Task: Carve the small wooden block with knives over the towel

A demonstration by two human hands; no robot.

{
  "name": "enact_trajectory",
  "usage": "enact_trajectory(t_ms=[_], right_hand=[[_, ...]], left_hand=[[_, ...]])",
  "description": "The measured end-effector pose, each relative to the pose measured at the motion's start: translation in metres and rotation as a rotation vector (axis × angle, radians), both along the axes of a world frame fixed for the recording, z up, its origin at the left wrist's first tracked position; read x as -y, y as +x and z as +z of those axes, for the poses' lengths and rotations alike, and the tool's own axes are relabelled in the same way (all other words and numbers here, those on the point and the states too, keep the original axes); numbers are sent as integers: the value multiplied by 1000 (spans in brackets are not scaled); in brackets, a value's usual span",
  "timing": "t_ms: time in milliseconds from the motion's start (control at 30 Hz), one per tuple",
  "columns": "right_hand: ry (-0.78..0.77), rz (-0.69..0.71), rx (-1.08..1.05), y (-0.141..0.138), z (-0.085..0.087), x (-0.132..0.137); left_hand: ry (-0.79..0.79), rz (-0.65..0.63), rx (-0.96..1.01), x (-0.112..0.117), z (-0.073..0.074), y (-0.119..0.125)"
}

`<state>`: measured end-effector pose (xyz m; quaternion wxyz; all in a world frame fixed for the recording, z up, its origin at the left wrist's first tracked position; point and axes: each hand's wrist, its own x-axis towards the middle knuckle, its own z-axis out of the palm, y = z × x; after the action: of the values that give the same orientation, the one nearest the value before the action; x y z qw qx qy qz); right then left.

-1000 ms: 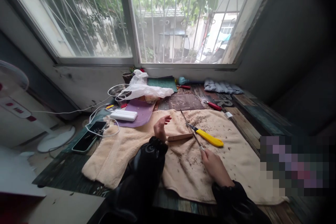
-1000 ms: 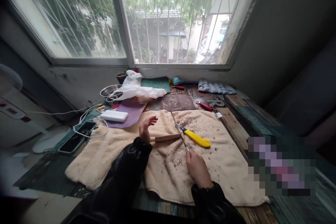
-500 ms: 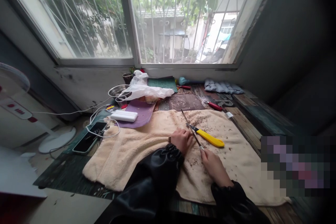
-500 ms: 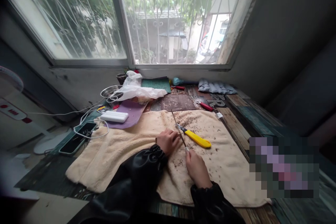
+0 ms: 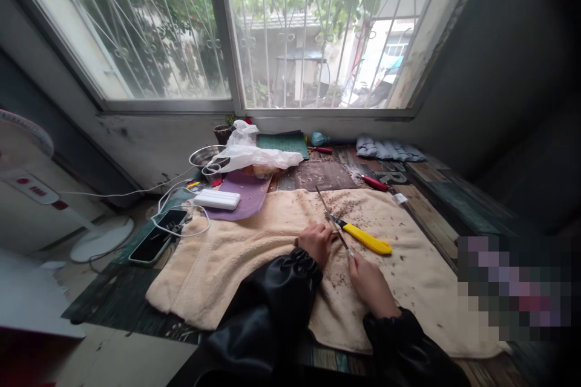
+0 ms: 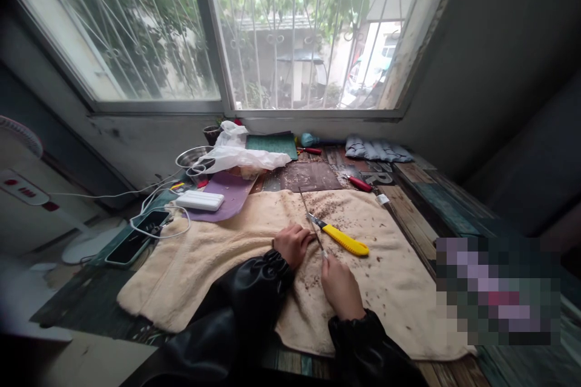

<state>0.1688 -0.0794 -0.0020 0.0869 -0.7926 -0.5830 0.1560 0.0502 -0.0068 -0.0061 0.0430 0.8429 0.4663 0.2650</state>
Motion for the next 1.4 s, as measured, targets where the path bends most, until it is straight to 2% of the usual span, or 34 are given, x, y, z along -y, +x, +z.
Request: enact_trajectory(t_ms=[100,267,533,833,1100,1300,1400], right_hand=[[3,-3,-7,-2,1,-5],[15,-1,-22,-2,-2,3],[-12,-20,-23,0,-3,3],[4,13,-37,3,-3,8],[17,7,-15,-5,2,-12],[0,16,-17,0,-5,1],[5,20,-6,-2,-4,-1]], left_hand=[[-3,11,7,0,-2,0],[-16,6,5,0,-4,1],[-31,-25,-35,-2,1,-8],[-19,36,-16,-1,0,-11],[-13,8,-13,-2,-3,-11],[-13,19,1,-6,-5,-11],[-25,20,-6,-6,-4,-11]])
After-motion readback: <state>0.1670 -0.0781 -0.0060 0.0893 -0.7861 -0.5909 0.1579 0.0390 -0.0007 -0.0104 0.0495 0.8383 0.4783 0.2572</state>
